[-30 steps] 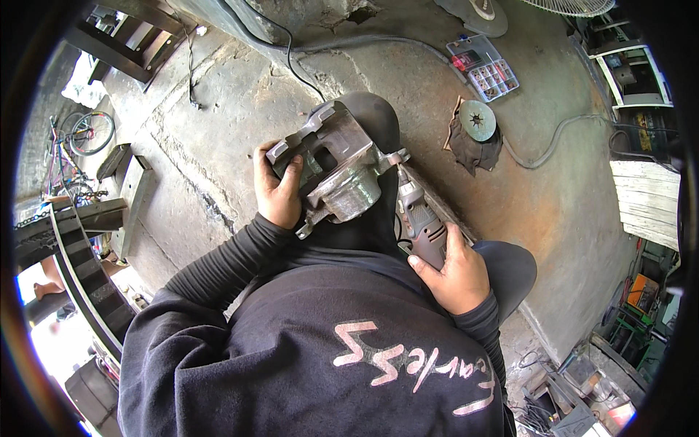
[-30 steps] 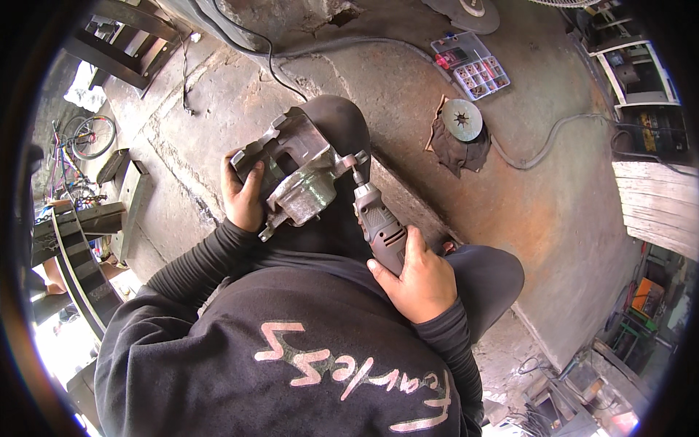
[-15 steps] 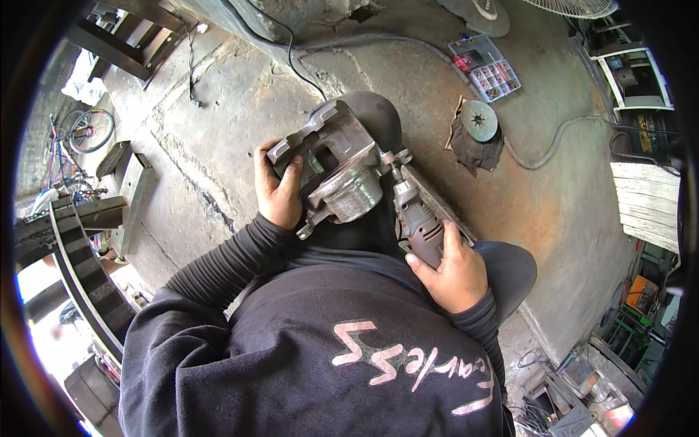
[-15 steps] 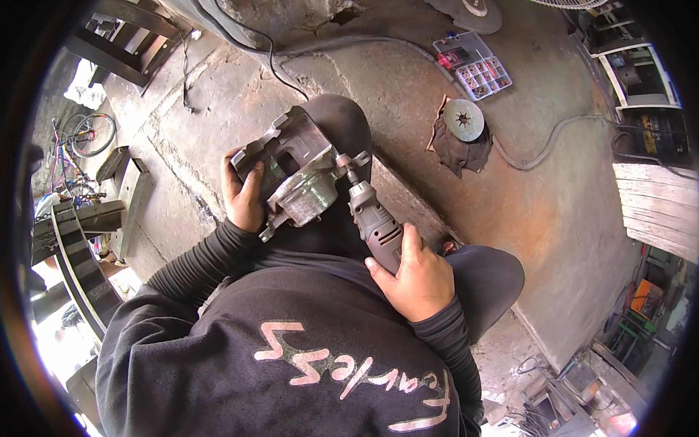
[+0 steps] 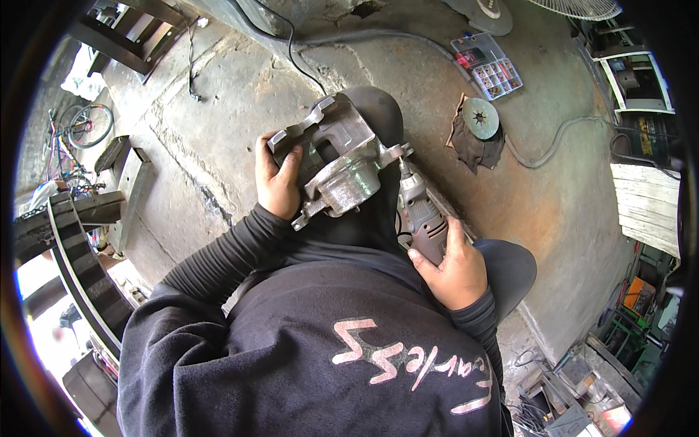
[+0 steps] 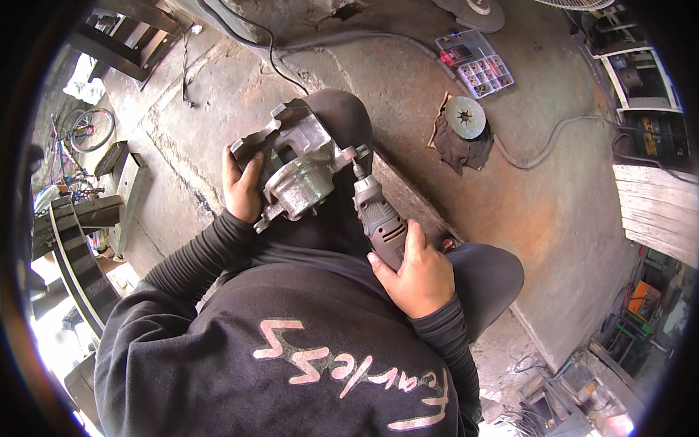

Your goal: The person uses a handheld rotary tool to grind and smooth the surface of a metal part. They hold the part with one hand and operate the tool with the other, rotating the part to access different areas.

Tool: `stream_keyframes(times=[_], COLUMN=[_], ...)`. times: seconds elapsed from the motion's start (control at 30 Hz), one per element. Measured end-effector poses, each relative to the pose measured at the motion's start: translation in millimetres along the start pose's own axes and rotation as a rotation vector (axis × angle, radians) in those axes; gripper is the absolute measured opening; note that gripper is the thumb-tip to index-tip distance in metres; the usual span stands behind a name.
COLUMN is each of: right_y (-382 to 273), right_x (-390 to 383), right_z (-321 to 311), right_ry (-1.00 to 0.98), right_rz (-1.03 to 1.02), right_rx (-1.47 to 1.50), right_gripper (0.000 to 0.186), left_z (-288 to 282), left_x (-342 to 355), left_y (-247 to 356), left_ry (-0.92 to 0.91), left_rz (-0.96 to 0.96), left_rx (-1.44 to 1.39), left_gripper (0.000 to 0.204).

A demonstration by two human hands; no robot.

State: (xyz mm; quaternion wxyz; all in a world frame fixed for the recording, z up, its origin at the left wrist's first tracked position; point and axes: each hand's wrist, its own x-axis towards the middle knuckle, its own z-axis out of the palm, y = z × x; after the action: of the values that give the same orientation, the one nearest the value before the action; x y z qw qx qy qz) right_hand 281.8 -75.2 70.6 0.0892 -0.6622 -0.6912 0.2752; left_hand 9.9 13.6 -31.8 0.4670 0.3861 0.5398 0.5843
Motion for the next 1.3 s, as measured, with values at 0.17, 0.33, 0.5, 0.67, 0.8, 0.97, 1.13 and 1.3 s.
stream_keyframes(times=[0.17, 0.33, 0.5, 0.67, 0.8, 0.97, 1.13, 1.3], right_y=[-2.5, -2.1, -0.9, -1.0, -1.1, 1.0, 2.6, 1.4], right_x=[-3.7, -5.4, -5.7, -3.8, -3.5, -1.2, -1.3, -4.3], right_z=[-1.4, -1.1, 0.1, 4.5, 7.3, 9.8, 10.5, 8.5], right_ry=[-0.099, -0.039, -0.090, -0.050, -0.055, -0.065, -0.027, -0.070], right_rz=[0.012, 0.020, 0.017, -0.009, -0.003, -0.021, -0.018, -0.060], right_rx=[-0.018, -0.028, -0.026, -0.059, -0.089, -0.077, -0.095, -0.058], right_gripper=[0.068, 0.068, 0.068, 0.069, 0.069, 0.070, 0.072, 0.073], left_z=[-2.0, -3.9, -2.3, -2.9, -4.0, -5.4, -7.2, -8.0], left_x=[3.0, 3.7, 4.0, 3.3, 4.5, 5.7, 6.8, 8.9], left_y=[-4.1, -5.4, -5.0, -4.9, -6.3, -8.8, -9.3, -8.9], left_ry=[0.020, -0.002, -0.004, -0.015, -0.009, -0.005, -0.007, -0.010], left_rz=[0.003, 0.040, 0.009, 0.040, 0.058, 0.051, 0.054, -0.002], left_rx=[0.035, 0.069, -0.005, 0.017, 0.083, 0.074, 0.124, 0.053], left_gripper=[0.027, 0.027, 0.027, 0.027, 0.028, 0.028, 0.028, 0.028])
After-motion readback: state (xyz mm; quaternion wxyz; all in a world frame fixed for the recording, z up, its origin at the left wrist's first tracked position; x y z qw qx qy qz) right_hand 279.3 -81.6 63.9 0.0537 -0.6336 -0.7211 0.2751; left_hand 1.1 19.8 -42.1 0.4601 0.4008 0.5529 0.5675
